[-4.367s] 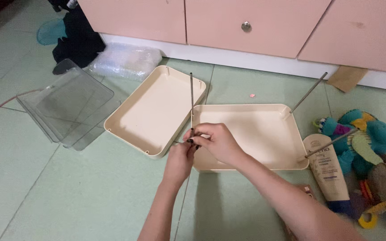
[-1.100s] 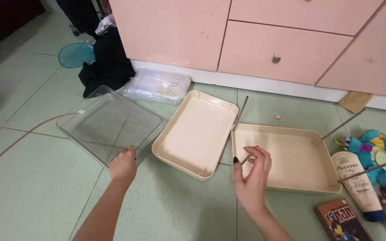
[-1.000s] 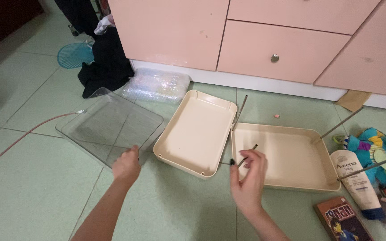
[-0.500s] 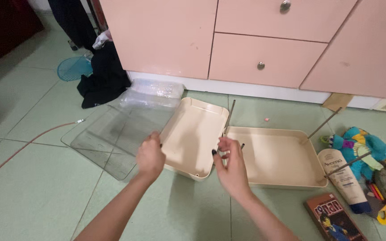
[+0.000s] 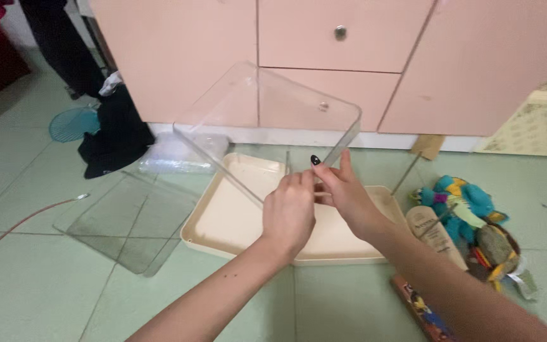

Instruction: The person assembles a two-tier plastic storage cart by inserting metal rods into beige trays and stacking them. They then place a clear plastic lid on top and arrange toys and a lotion bottle on the shelves.

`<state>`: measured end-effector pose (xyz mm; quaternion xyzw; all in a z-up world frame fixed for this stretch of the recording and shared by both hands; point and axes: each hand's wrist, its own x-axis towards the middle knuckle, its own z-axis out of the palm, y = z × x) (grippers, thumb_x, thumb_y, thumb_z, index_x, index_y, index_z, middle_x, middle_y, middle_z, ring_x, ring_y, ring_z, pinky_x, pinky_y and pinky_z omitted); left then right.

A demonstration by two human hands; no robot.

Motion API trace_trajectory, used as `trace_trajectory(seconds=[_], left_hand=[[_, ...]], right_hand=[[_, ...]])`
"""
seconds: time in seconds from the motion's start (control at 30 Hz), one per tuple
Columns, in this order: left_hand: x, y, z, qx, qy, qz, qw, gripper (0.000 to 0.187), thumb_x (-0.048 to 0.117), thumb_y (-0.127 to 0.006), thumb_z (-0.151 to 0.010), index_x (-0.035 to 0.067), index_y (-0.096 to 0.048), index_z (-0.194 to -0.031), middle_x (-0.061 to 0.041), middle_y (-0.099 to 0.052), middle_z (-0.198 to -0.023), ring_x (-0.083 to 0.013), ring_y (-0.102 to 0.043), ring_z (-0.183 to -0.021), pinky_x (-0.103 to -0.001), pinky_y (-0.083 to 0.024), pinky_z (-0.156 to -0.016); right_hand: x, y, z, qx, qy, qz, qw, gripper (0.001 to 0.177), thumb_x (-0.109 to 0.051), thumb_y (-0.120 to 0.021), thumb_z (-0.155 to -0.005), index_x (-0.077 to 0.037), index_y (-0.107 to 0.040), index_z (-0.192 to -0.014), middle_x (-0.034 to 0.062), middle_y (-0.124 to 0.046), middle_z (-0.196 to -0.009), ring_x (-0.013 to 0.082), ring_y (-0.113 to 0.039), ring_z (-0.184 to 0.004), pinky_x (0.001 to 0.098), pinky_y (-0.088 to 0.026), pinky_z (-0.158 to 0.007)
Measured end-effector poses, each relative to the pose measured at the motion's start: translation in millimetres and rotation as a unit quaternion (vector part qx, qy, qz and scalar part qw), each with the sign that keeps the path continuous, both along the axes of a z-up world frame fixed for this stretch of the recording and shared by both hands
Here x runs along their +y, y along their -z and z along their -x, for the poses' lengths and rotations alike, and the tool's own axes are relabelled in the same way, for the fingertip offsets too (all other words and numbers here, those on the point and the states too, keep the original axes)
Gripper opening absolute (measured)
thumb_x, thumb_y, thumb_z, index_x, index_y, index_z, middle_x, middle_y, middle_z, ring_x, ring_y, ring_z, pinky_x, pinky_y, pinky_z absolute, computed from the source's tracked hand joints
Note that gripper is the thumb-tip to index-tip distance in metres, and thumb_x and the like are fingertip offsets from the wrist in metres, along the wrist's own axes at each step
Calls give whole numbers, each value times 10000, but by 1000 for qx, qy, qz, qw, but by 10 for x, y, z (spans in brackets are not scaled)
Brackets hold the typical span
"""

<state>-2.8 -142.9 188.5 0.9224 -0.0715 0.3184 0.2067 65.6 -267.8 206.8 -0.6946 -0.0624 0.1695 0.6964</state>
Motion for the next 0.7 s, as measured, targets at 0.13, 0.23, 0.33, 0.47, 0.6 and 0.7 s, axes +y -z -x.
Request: trace_trajectory(seconds=[0.13, 0.23, 0.33, 0.47, 0.6, 0.7], left_hand=[[-491, -97, -144, 0, 47, -51, 998, 140, 49, -636, -852, 10, -589, -977, -171, -682, -969, -330, -686, -966, -448, -594, -704], [-802, -186, -255, -5, 96, -60, 994, 156, 80, -620, -863, 13, -586, -999, -161, -683, -981, -320, -686, -979, -445, -590, -716], [-982, -303, -339, 44, 210, -43, 976, 129, 136, -608, -955, 32, -613, -1031, -125, -698, -1067, -332, -661, -1083, -477, -561, -863], [-1040, -383, -474, 25, 245, -14, 969, 339, 237, -672, -905, 32, -632, -1172, -158, -657, -1166, -354, -597, -1150, -502, -451, -982], [-681, -318, -691, 6, 40, -21, 999, 587, 267, -709, -854, -69, -530, -1301, -252, -574, -1308, -387, -564, -1179, -511, -419, -1045], [-444, -116, -828, 11, -40, 46, 998, 629, 345, -686, -897, -53, -488, -1342, -277, -537, -1362, -443, -508, -1270, -530, -424, -1095]], right_hand=[[-454, -115, -56, -19, 53, 44, 997, 943, -311, -496, -992, -93, 224, -1560, 187, -635, -1265, 251, -683, -1033, 409, -596, -850], [-827, -123, -155, -44, 74, 47, 995, 790, -234, -438, -997, -81, 119, -1536, 204, -621, -1181, 273, -685, -963, 435, -632, -783], [-1231, -106, -196, -42, 111, 64, 991, 596, -137, -423, -988, -76, -89, -1478, 214, -593, -1157, 298, -690, -938, 476, -653, -752], [-1853, -179, -315, -2, 132, 123, 984, 422, -159, -331, -1042, -96, -249, -1451, 214, -618, -1227, 321, -712, -937, 477, -634, -763], [-2350, -191, -425, -5, 145, 236, 961, 473, -146, -290, -1054, -164, -246, -1525, 183, -613, -1289, 289, -710, -966, 453, -633, -743], [-2600, -191, -586, -55, 135, 253, 956, 446, -137, -296, -1072, -68, -330, -1512, 172, -658, -1259, 287, -715, -934, 434, -598, -688]])
